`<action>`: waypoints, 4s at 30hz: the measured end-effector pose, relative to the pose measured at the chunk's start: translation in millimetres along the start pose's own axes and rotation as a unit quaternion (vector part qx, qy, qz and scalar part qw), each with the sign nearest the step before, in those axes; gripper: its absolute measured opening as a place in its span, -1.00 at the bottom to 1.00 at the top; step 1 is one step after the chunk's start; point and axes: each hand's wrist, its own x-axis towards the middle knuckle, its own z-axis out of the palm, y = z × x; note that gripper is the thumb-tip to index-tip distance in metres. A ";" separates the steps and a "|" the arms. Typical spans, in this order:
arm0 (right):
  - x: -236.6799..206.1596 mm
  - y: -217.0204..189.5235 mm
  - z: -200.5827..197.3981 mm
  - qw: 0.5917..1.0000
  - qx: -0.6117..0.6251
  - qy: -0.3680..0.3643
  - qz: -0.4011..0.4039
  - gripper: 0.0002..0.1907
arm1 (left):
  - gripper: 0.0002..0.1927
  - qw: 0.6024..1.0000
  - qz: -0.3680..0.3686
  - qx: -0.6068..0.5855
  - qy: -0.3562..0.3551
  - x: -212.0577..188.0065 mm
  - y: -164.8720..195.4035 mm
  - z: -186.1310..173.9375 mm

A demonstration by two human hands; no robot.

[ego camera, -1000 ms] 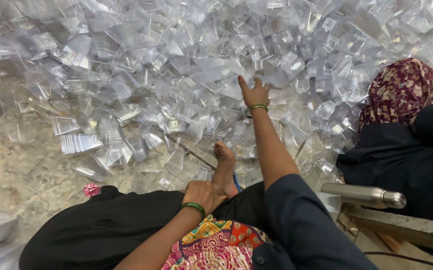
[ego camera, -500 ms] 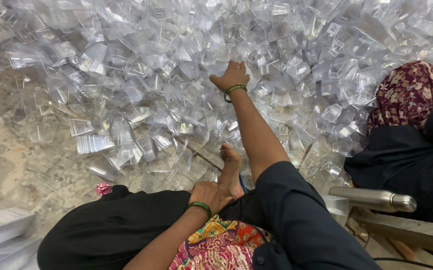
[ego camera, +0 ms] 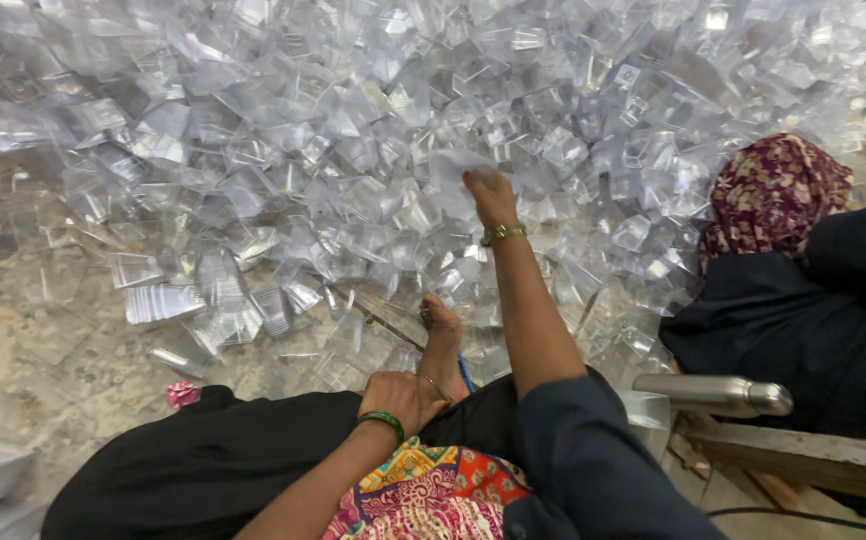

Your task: The person sits on the floor among a large pile of clear plastic cups, picks up cups one at a time, counts them, and nests them into a stack. The person places finished stacks aside and continues counting and stacking more cups.

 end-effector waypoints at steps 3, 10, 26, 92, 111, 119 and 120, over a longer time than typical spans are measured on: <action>-37.6 15.0 -20.4 0.941 0.331 -0.070 -0.034 -0.65 | -0.33 1.000 -0.007 0.012 0.000 -0.8 0.7 0.3; -134.8 -14.8 -36.9 0.838 0.520 -0.160 0.048 -0.60 | -0.45 1.000 0.000 -0.018 -0.008 -10.0 5.4 -9.7; -318.8 -68.5 -77.8 0.890 0.249 -0.378 -0.044 -0.53 | -0.47 0.698 0.023 -0.716 -0.003 -71.8 -36.5 -26.8; -349.6 -85.5 5.3 0.896 0.282 -0.337 -0.057 -0.49 | -0.30 0.464 0.159 -0.867 -0.089 -153.6 -47.8 -23.5; -344.0 -38.9 49.7 0.889 0.314 -0.328 0.056 0.07 | -0.44 0.648 0.055 -0.715 0.255 -129.1 -37.7 -11.5; -349.7 -36.9 58.9 0.913 0.247 -0.315 0.074 0.08 | -0.46 0.717 0.065 -0.623 0.306 -120.1 -40.7 2.5; -347.7 -38.1 56.8 0.919 0.220 -0.319 0.072 0.08 | -0.45 0.710 0.071 -0.628 0.310 -119.9 -41.2 2.8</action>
